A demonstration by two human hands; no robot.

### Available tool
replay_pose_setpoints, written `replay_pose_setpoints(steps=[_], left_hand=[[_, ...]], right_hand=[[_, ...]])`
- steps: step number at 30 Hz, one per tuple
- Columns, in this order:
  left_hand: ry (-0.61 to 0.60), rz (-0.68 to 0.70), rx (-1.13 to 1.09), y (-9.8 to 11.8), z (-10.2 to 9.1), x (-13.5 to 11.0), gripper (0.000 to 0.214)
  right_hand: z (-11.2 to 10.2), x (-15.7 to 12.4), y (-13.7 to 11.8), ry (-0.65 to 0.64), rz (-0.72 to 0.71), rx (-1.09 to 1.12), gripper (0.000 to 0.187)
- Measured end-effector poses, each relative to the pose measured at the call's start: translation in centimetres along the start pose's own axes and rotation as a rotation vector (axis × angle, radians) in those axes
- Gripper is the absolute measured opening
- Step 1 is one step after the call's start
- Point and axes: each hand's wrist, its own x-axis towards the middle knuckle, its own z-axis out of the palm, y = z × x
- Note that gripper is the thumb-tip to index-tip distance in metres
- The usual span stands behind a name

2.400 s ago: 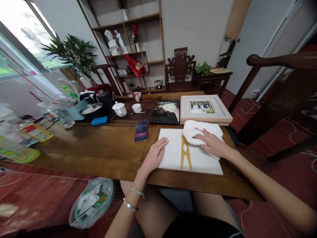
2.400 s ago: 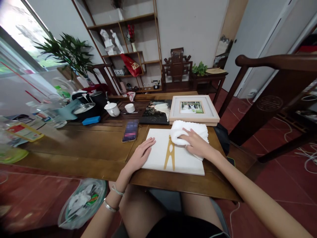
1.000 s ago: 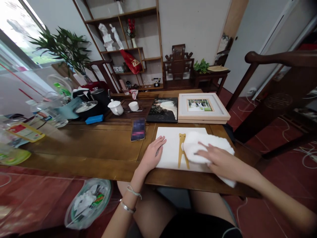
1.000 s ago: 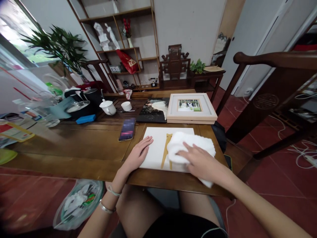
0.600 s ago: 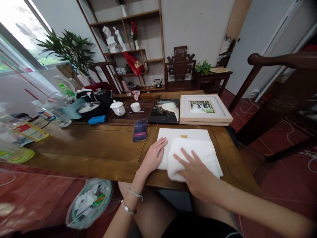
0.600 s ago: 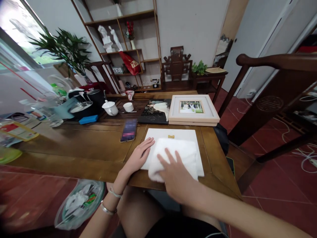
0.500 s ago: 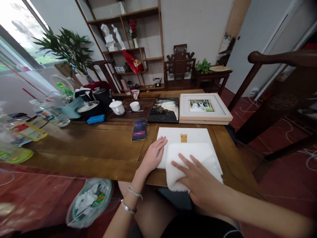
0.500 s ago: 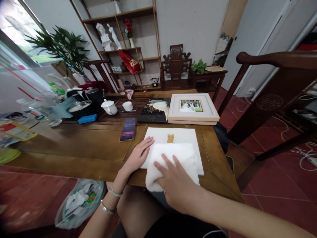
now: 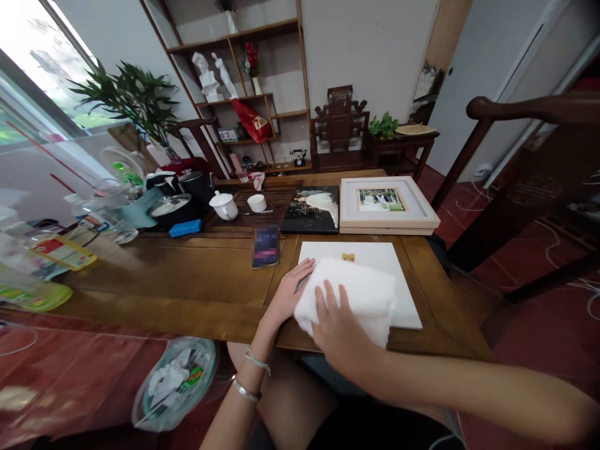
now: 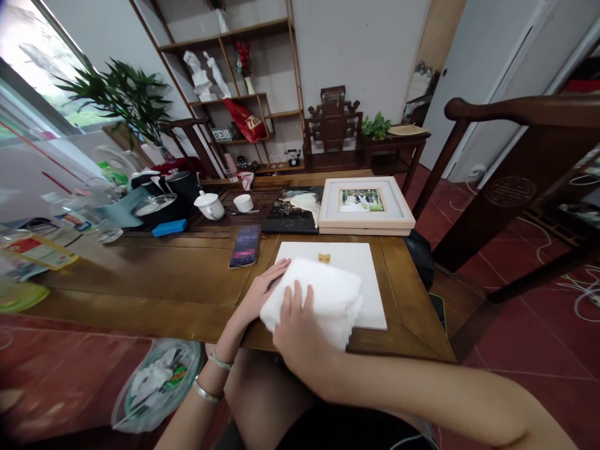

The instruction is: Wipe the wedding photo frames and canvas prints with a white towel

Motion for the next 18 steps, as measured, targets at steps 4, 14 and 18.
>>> replay_pose_setpoints(steps=[4,14,18], left_hand=[[0.007,-0.012,0.019,0.4,0.1,-0.1,0.035],[0.023,0.023,0.106,0.4,0.5,-0.3,0.037],[0.035,0.020,0.130,0.7,0.3,-0.2,0.035]], right_hand=[[-0.6,-2.2,0.5,-0.021,-0.124,0.137,0.030],[-2.0,4.3,12.1,-0.019,0.039,0.375,0.050],[-1.6,8.9,11.6,-0.017,-0.025,0.409,0.048]])
